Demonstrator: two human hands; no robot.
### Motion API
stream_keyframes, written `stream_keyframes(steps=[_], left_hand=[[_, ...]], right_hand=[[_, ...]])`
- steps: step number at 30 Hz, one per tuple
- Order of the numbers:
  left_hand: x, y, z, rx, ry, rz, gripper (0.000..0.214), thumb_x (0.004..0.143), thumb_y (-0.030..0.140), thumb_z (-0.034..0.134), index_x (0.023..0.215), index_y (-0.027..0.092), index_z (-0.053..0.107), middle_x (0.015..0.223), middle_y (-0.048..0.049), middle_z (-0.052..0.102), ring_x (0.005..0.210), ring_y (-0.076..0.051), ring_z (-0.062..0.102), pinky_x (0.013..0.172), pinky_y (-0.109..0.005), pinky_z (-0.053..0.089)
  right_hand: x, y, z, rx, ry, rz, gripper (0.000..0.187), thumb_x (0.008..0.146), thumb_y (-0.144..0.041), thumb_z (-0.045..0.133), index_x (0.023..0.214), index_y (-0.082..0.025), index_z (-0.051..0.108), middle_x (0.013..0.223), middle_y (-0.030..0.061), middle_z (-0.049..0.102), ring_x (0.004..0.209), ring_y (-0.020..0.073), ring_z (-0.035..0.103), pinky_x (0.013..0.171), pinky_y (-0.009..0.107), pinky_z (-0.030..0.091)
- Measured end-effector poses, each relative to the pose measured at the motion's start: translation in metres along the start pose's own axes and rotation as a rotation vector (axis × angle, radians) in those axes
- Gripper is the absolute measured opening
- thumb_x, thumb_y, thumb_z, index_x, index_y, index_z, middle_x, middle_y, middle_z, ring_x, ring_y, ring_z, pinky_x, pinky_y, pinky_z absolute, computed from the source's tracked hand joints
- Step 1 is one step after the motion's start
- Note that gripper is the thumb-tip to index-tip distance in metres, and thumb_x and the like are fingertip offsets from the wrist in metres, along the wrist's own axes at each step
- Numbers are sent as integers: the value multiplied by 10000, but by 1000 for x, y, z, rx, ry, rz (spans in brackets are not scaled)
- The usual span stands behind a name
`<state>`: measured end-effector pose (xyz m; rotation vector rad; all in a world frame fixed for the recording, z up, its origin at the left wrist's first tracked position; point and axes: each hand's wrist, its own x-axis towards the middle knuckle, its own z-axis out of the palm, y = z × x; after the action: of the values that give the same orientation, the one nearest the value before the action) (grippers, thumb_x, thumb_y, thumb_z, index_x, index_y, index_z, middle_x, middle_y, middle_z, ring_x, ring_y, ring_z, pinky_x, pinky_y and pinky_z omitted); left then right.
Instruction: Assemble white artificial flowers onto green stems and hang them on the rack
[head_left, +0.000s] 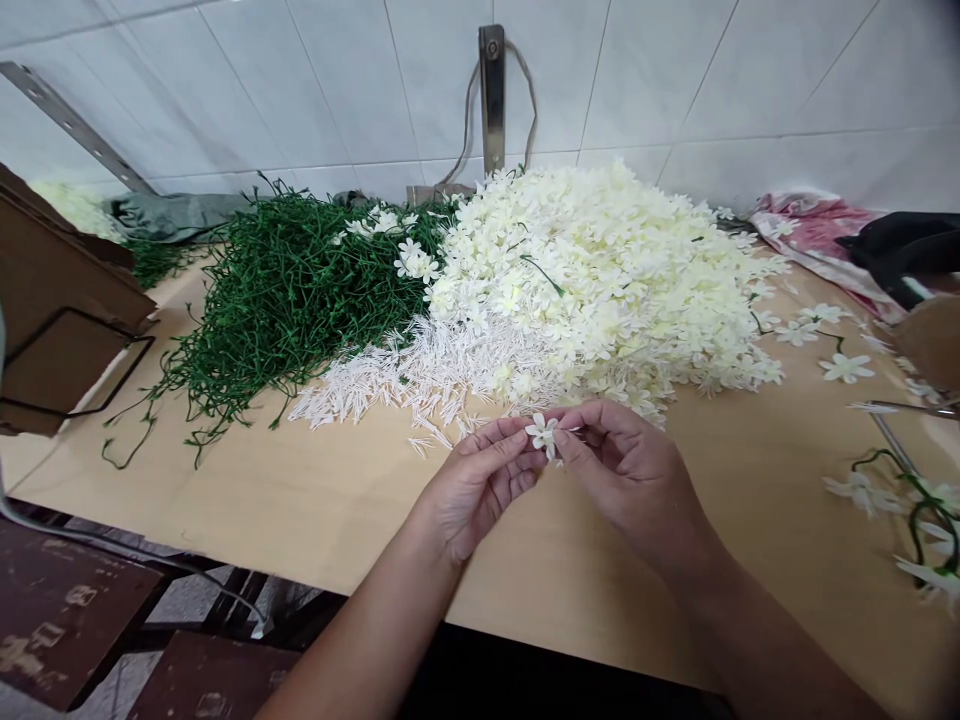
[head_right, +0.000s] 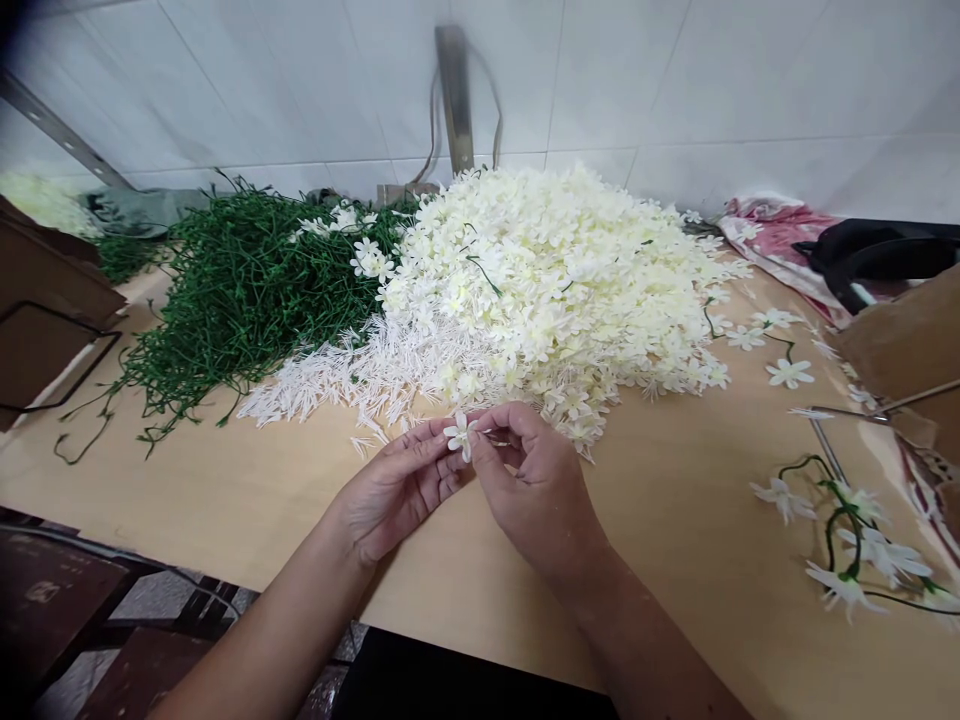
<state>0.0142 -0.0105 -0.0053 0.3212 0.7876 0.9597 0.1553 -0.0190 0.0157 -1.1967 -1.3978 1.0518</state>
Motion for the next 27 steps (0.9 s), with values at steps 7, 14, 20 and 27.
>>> stream_keyframes(steps=[7, 14, 20, 27], left_hand=[[-4, 0, 3, 46, 11, 11, 221, 624, 175, 718, 809, 127, 607, 731, -21, 667, 652, -101, 626, 606, -190, 473], [-4, -2, 12, 221, 67, 180, 208, 598, 187, 731, 686, 123, 554, 613, 23, 609, 546, -56, 560, 504, -151, 426], [-3, -3, 12, 266, 124, 212, 216, 612, 221, 710, 686, 134, 527, 591, 34, 571, 562, -71, 563, 488, -161, 428], [-3, -4, 11, 308, 141, 234, 216, 613, 233, 702, 688, 140, 522, 590, 28, 575, 573, -76, 559, 505, -169, 427]], right_hand=[[-3, 5, 2, -296, 19, -114, 43, 770, -198, 521, 780, -175, 556, 837, 67, 644, 747, 170, 622, 685, 310, 515], [-5, 4, 2, -416, -7, -181, 73, 782, -169, 482, 764, -169, 553, 773, 62, 647, 705, 171, 616, 654, 312, 506], [-5, 5, -1, -312, 23, -132, 39, 774, -164, 513, 759, -179, 546, 788, 42, 662, 698, 135, 633, 627, 235, 507], [-5, 8, -1, -582, 46, -346, 79, 765, -111, 496, 724, -154, 548, 810, 83, 651, 742, 192, 620, 648, 318, 491]])
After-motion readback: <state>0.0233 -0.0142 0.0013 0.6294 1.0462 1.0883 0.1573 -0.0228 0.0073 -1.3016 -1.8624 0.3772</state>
